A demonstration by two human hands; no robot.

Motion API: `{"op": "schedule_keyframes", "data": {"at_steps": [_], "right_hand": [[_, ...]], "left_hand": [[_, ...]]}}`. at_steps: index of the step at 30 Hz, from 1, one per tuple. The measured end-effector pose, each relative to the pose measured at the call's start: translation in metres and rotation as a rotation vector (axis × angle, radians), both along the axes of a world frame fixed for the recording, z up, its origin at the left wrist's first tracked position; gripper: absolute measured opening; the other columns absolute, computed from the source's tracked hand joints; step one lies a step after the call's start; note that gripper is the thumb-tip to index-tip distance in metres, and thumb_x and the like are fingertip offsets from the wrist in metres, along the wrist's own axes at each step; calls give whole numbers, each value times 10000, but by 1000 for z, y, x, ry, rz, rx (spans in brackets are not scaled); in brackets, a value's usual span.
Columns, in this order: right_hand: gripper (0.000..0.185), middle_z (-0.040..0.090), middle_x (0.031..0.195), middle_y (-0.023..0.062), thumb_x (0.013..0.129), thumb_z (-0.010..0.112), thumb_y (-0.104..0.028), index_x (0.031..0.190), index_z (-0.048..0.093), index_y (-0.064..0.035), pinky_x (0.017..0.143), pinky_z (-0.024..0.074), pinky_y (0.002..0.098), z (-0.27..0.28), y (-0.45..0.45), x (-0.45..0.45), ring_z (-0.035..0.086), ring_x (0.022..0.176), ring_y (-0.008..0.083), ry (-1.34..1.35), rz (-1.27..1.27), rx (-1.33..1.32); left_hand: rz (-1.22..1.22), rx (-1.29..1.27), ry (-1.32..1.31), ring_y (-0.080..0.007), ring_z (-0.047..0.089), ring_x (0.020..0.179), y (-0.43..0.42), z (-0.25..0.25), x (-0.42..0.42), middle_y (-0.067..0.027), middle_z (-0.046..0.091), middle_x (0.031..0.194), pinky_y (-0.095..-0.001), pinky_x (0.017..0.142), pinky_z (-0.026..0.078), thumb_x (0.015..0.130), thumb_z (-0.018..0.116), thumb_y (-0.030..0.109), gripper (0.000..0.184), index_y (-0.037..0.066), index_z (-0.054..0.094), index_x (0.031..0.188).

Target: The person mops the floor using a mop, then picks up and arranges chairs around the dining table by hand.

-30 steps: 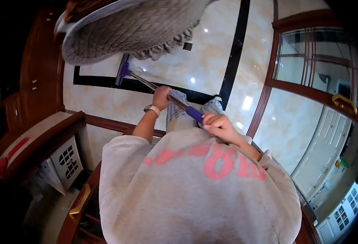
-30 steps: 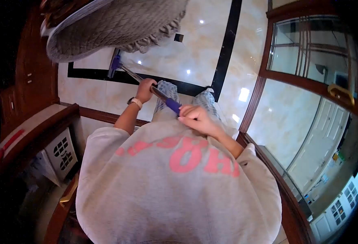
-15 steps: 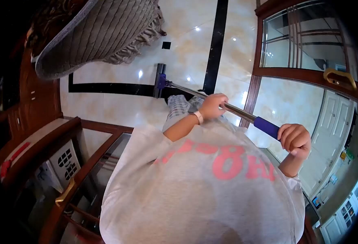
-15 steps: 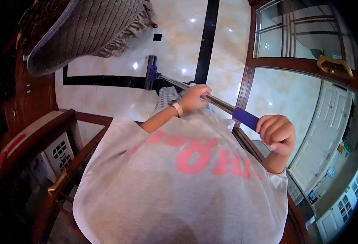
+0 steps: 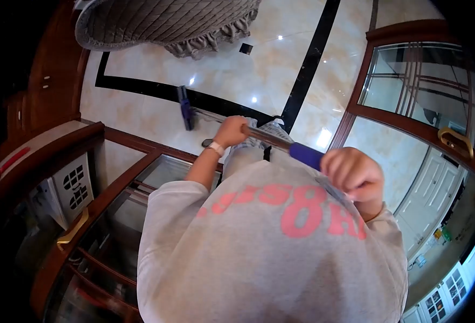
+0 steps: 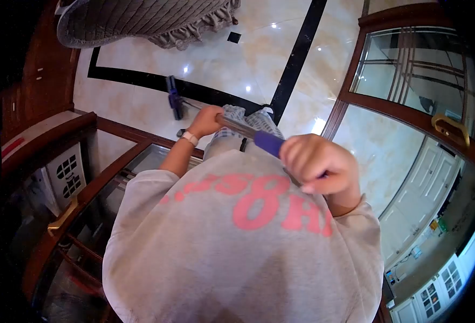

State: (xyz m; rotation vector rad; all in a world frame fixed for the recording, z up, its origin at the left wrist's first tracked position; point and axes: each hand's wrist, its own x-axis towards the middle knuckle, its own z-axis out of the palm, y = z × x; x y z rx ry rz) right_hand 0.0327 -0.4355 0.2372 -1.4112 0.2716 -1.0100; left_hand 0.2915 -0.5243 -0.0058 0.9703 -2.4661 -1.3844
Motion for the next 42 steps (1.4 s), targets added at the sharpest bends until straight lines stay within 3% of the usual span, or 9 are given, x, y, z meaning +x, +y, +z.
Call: {"op": "schedule_keyframes", "data": {"at_steps": [9,14,20,24,27,32,34,37,42], "right_hand": [[356,410,470,77,772,556,-21,469,368,-16,645,378,347,-108,-13,100,429,485,237,-59,-195,362],[376,403,450,92,781,548,24,459,355,15,659,390,331,-108,2,99,414,476,230,1,-213,411],[372,400,457,93,792,551,36,470,366,18,692,394,336,-98,20,32,407,476,232,60,-191,431],[367,401,469,94,794,549,39,481,360,17,716,390,334,-96,38,-47,411,493,238,88,-193,415],[363,408,470,91,789,547,45,478,362,12,720,391,350,-92,58,-124,415,501,249,101,-186,383],[389,424,465,78,777,568,-17,449,360,-21,681,392,385,-31,100,-263,451,488,255,208,-321,394],[412,454,465,59,790,554,-96,429,359,-56,646,403,383,-3,117,-310,496,475,224,229,-354,322],[392,472,461,38,795,527,-158,436,388,-84,590,418,361,25,125,-340,530,477,196,147,-315,261],[286,540,565,28,800,505,-191,536,497,-80,523,429,292,12,102,-321,550,506,184,-69,166,19]], "left_hand": [[116,13,-227,-382,518,706,-11,-87,140,-187,537,685,-419,621,426,641,601,81,83,16,549,640],[144,57,-157,-349,537,730,3,-96,135,-143,563,714,-398,654,444,626,619,66,74,38,550,623],[217,-17,-86,-349,527,749,33,-109,71,-134,548,710,-410,654,437,610,669,102,130,52,552,634],[192,14,-149,-350,533,759,54,-92,-11,-130,554,733,-410,654,438,591,681,106,157,66,566,690],[175,-48,-11,-351,541,757,80,-104,-83,-136,555,768,-399,637,442,618,673,108,133,63,568,687],[-27,207,-136,-355,560,760,111,-61,-252,-141,584,764,-407,645,450,643,665,199,171,63,589,713],[-130,138,-56,-375,557,674,130,-55,-312,-175,575,670,-450,606,440,660,609,212,176,53,568,599],[-41,131,175,-380,546,641,145,-20,-356,-182,566,647,-461,594,435,652,593,205,179,45,559,579],[-28,80,48,-388,527,621,148,-8,-335,-189,545,615,-469,571,427,635,554,174,156,35,537,565]]}}
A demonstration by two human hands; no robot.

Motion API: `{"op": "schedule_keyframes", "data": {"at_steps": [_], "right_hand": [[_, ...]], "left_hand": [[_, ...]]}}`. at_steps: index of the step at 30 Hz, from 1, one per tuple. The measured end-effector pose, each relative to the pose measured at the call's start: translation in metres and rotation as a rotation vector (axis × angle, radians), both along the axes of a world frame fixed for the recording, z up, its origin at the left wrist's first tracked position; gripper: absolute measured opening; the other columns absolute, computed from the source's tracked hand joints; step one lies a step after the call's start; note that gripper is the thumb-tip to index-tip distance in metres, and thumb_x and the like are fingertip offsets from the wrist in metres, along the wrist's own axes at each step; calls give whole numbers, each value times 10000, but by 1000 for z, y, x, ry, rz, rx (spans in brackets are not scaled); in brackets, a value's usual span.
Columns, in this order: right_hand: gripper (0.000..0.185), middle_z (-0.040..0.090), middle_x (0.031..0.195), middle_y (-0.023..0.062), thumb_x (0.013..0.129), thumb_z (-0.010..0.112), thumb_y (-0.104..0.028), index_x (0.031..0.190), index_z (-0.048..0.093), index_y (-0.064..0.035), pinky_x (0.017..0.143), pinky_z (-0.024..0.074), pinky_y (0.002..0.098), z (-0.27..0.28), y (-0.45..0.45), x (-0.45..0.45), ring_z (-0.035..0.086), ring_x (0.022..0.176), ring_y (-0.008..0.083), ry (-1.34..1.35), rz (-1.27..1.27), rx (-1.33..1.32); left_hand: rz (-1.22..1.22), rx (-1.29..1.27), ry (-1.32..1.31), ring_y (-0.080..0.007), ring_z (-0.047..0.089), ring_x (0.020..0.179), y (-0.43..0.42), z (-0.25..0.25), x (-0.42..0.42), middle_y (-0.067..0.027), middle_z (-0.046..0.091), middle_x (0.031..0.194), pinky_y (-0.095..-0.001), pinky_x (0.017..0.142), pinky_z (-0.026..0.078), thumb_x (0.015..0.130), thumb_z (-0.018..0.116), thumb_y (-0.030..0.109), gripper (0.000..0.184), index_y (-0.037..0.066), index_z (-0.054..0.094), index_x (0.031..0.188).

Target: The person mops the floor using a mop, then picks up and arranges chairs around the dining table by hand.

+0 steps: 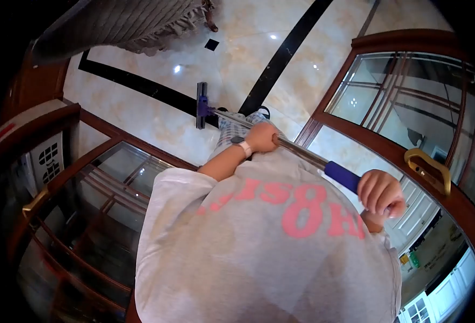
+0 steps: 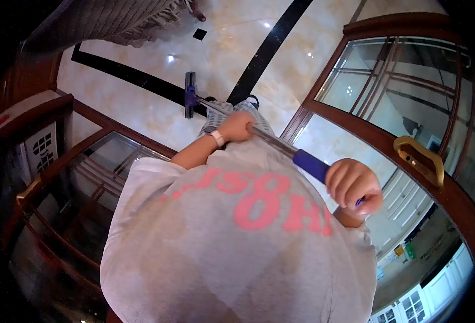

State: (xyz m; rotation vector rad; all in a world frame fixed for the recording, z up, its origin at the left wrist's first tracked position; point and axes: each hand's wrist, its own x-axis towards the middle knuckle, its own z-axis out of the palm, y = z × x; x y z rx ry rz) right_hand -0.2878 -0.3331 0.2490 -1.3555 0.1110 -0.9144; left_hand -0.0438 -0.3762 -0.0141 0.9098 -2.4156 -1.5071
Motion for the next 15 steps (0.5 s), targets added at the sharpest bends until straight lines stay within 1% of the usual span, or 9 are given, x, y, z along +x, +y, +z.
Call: {"op": "schedule_keyframes", "data": {"at_steps": [1,2,4,6,8,10,11,13,15], "right_hand": [[271,551,603,36,803,508,-185,559,510,-70,535,434,291,4,-11,12,546,504,187,-29,107,-17],[271,551,603,36,803,508,-185,559,510,-70,535,434,291,8,-22,22,546,504,187,-29,120,-23],[270,542,590,37,805,515,-174,558,508,-66,535,433,290,14,-41,43,542,505,187,-41,171,-66],[268,553,597,30,804,520,-179,560,513,-69,537,436,288,15,-69,61,548,517,181,-91,269,-97],[274,557,599,31,801,526,-183,553,516,-66,541,438,294,20,-97,85,549,515,184,-89,286,-90],[307,552,569,32,799,530,-203,524,511,-68,549,437,304,20,-131,109,539,493,187,-57,357,-81],[326,544,542,27,793,533,-215,501,497,-73,530,422,301,19,-152,125,531,476,178,-58,411,-96],[368,511,476,15,776,516,-226,445,435,-86,502,382,293,19,-185,160,503,435,164,-18,388,-28],[379,472,444,6,773,492,-236,433,404,-95,525,377,300,16,-218,198,467,418,155,37,420,-34]], "left_hand": [[15,11,-17,-392,524,625,-5,11,11,-195,541,611,-474,560,420,635,539,148,138,32,539,560],[29,5,-18,-392,524,625,-7,17,21,-195,541,611,-474,560,420,635,539,148,138,32,539,560],[197,-3,25,-394,524,619,-12,27,41,-199,535,612,-463,552,423,637,552,136,136,27,536,558],[288,7,35,-396,525,617,-22,40,62,-202,533,613,-453,549,427,640,565,139,138,24,541,567],[382,26,43,-398,526,616,-28,45,87,-205,531,615,-443,546,432,642,578,142,141,21,547,576],[481,-7,-52,-396,536,624,-41,43,115,-209,539,630,-423,552,443,642,609,157,150,23,565,592],[548,9,-41,-393,542,638,-47,44,130,-212,546,644,-413,560,449,648,614,168,155,24,576,605],[647,-39,-56,-391,543,632,-60,37,161,-212,545,639,-410,559,451,651,616,172,165,20,575,599],[745,-100,-63,-388,544,627,-71,35,195,-211,544,634,-408,559,453,654,617,176,175,17,574,593]]}}
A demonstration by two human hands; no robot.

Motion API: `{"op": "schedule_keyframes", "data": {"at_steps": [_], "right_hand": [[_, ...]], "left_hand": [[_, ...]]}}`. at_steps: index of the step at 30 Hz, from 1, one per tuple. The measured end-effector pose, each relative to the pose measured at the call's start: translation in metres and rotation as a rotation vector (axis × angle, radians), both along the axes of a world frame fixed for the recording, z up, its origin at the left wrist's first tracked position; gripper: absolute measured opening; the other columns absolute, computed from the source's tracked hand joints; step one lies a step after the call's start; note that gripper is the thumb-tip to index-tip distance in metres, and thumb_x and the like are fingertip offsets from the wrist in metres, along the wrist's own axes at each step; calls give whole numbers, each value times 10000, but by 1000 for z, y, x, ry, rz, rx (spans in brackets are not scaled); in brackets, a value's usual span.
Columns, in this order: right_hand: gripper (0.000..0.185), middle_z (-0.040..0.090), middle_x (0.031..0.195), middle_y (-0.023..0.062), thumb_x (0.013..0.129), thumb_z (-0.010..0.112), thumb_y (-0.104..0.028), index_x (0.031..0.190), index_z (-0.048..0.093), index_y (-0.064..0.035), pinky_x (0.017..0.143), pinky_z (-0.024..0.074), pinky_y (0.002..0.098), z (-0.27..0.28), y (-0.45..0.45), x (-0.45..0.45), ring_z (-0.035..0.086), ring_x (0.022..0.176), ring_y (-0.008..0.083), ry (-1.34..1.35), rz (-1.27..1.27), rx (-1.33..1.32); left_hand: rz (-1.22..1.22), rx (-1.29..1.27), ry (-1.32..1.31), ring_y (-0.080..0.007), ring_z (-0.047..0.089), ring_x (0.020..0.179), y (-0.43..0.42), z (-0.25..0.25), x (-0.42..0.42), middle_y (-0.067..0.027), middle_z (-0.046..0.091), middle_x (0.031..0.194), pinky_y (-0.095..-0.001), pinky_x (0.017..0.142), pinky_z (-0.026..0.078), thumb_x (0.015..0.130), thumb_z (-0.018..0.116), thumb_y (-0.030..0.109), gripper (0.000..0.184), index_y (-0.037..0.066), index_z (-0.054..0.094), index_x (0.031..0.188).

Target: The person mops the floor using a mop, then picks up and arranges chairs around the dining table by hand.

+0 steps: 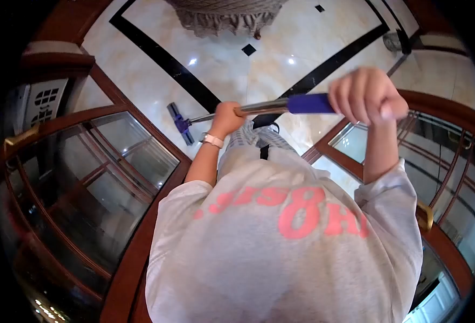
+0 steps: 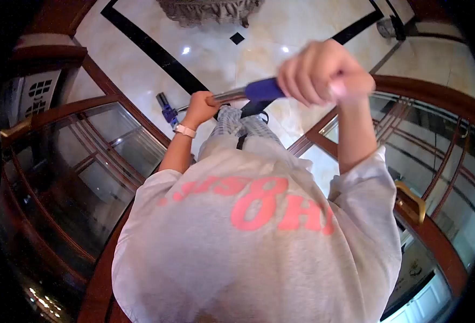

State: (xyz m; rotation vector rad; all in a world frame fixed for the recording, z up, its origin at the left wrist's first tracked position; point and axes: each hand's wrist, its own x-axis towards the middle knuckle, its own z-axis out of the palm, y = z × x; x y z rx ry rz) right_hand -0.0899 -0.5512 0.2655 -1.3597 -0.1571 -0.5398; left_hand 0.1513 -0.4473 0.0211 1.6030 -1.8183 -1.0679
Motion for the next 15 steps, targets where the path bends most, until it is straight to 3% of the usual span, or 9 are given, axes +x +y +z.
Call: {"op": "schedule_keyframes", "data": {"at_steps": [5,7,9,15], "right_hand": [[400,462,451,37,811,451,-241,442,382,-105,633,367,321,-36,-46,91,444,479,177,-15,-2,118],[425,433,427,13,828,423,-263,428,375,-125,659,376,316,-64,-52,119,424,477,169,68,-110,184],[416,437,438,35,846,365,-228,445,376,-117,675,377,326,-87,-54,143,418,502,176,-21,-152,318],[483,420,398,53,852,336,-220,378,342,-128,666,379,330,-91,-79,124,419,481,195,171,-310,416]], "left_hand": [[215,5,-126,-381,555,617,-8,-18,76,-195,555,613,-395,552,455,674,642,225,236,15,583,584],[285,32,-106,-379,555,625,-7,-49,106,-186,561,618,-399,558,453,679,648,234,236,23,584,593],[342,65,-88,-377,556,633,-11,-64,119,-177,567,624,-403,563,451,683,655,243,236,32,586,602],[440,125,-129,-384,551,738,-33,-99,100,-156,589,710,-444,619,441,691,656,260,228,55,574,633]]}}
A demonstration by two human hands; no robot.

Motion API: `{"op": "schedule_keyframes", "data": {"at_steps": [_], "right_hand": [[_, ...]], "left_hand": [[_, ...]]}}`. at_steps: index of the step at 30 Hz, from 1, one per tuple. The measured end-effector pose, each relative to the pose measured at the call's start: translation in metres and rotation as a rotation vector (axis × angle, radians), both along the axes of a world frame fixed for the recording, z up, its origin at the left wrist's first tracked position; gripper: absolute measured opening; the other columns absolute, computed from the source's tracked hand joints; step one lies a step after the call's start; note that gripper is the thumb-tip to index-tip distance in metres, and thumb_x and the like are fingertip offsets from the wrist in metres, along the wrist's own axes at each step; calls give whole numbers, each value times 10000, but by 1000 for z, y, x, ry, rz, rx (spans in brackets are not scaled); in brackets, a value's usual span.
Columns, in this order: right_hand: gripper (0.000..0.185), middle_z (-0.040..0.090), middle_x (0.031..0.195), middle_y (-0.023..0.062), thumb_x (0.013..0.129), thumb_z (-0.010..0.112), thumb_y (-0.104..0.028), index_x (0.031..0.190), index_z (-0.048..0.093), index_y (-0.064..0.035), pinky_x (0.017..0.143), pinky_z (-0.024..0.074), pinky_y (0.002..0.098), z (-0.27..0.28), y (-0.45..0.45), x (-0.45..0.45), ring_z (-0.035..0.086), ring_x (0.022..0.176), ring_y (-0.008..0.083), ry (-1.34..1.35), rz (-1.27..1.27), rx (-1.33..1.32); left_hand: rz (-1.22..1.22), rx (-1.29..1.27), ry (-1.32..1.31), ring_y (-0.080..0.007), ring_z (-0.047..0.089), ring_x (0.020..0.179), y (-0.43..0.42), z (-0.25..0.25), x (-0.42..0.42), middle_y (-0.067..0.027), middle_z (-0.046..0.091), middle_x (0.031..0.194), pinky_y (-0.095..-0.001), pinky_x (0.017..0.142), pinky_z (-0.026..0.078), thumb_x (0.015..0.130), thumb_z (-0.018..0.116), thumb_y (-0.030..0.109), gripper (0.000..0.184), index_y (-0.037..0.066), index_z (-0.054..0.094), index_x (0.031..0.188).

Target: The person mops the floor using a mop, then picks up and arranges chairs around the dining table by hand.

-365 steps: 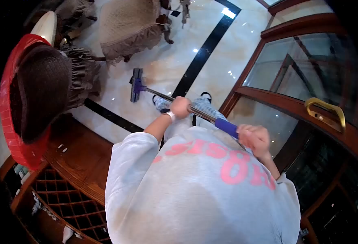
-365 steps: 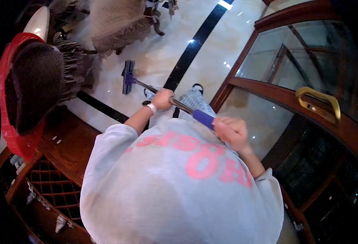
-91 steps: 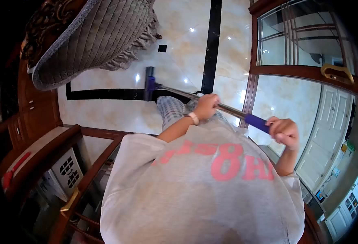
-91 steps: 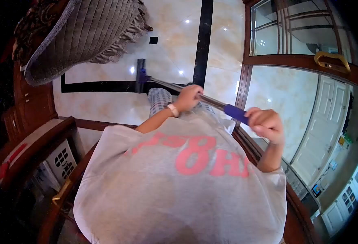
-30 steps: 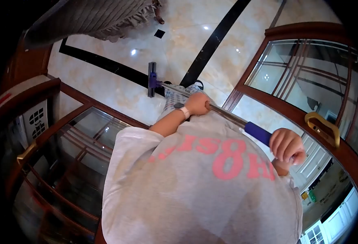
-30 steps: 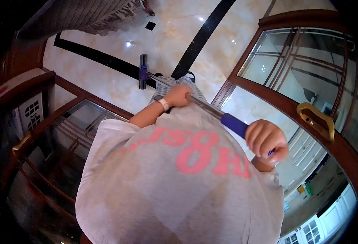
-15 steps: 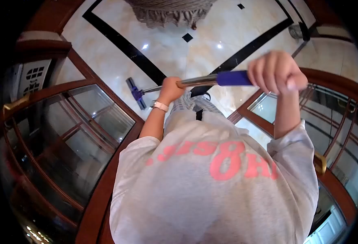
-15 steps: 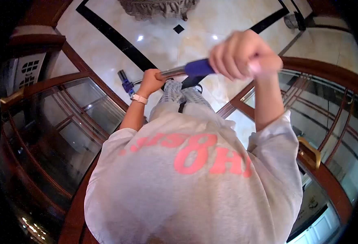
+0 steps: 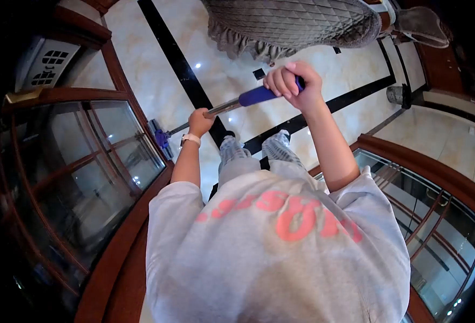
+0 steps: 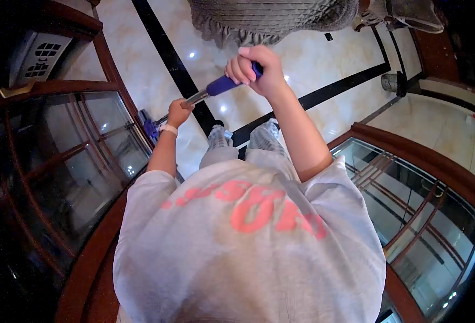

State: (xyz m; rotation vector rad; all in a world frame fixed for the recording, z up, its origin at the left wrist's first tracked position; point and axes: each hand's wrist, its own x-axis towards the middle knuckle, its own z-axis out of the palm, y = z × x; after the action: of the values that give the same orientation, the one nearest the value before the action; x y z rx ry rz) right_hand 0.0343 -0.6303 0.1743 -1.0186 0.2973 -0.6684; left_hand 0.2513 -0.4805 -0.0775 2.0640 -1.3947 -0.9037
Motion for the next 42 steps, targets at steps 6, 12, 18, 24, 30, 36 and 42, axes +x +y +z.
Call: {"op": "schedule_keyframes", "data": {"at_steps": [6,12,18,24,30,36,42], "right_hand": [[509,421,379,63,867,354,-208,365,345,-122,701,397,345,-30,-13,-91,437,452,208,90,-117,32],[512,442,404,88,867,401,-194,370,364,-77,653,414,337,-29,-43,-236,445,421,225,141,-71,85],[472,422,363,34,826,427,-203,362,373,-137,628,387,352,67,-92,-402,422,393,198,286,-232,-42],[388,531,490,-10,816,471,-269,453,447,-135,542,422,284,110,-131,-406,535,435,156,-123,446,-377],[337,543,535,31,812,504,-212,498,464,-96,658,424,365,111,-98,-336,551,501,207,-206,632,-443],[384,508,498,58,798,534,-191,451,416,-75,707,400,385,65,-46,-270,501,503,229,-67,438,-188],[419,496,470,42,807,488,-170,404,402,-98,772,382,370,-25,-12,-191,485,547,204,68,373,29]], "left_hand": [[-29,-51,-119,-384,557,735,-23,-14,-78,-162,587,728,-456,640,454,677,584,200,155,52,588,630],[-195,-68,-119,-368,567,696,-61,-34,-201,-144,587,676,-448,616,452,629,645,237,178,78,582,582],[-413,-6,74,-350,592,693,-152,29,-395,-151,606,692,-438,618,469,645,643,314,231,84,631,636],[-444,-111,149,-376,552,627,-168,91,-428,-163,549,603,-437,566,447,600,637,266,211,71,564,560],[-212,-238,185,-383,528,604,-100,97,-363,-168,526,582,-437,536,423,568,659,208,205,68,514,535],[-20,-184,146,-377,476,538,-21,75,-278,-187,482,556,-390,481,378,596,614,112,153,26,497,549],[159,92,95,-312,531,565,50,17,-197,-173,521,608,-350,525,412,636,588,11,70,-5,561,699]]}}
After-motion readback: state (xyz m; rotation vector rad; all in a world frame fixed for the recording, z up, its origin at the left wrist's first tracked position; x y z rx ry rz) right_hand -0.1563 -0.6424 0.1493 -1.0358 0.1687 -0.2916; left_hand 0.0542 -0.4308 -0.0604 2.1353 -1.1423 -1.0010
